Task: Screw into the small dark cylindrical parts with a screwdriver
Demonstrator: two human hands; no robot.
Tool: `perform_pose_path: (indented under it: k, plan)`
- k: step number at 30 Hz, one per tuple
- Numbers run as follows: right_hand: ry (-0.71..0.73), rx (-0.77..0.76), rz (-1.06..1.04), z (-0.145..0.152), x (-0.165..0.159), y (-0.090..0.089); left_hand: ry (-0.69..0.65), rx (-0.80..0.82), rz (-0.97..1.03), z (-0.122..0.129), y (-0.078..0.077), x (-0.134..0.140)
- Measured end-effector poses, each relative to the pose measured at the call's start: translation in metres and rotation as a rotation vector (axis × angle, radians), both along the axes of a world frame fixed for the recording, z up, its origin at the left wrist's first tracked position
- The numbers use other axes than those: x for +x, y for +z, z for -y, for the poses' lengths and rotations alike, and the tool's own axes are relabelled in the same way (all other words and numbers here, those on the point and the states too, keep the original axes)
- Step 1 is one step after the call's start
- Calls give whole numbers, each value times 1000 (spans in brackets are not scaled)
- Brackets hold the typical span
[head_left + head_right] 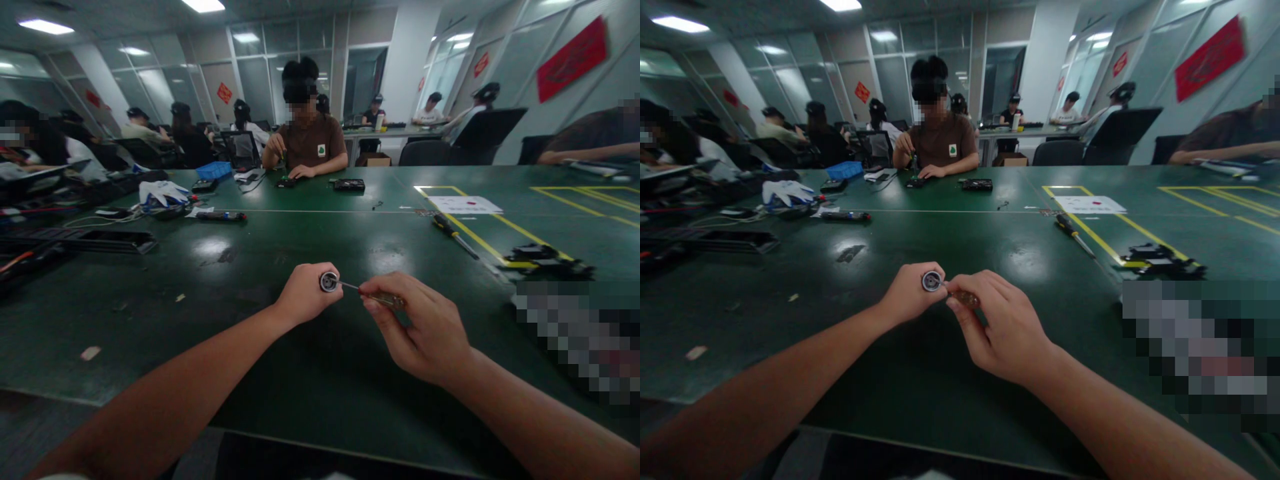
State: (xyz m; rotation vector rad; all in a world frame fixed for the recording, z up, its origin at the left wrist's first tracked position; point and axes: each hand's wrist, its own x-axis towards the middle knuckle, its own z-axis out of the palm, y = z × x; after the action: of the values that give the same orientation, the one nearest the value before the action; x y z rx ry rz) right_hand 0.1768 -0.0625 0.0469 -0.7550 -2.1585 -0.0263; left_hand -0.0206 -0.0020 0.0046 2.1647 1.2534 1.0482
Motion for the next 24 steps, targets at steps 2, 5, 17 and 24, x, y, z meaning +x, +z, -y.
perform_pose_path:
  k: [2, 5, 17, 24]
  plan:
    - [-2, -4, 8, 0, 0, 0, -5, -2, -3, 0, 0, 0]
    - [-4, -5, 14, -1, 0, 0, -17, 3, -23, 0, 1, 0]
    - [-53, -13, 16, -2, 2, 1, -108, -80, -41, -1, -2, -1]
    - [-76, -23, -16, -4, 5, 1, -55, -134, -41, 1, 0, 0]
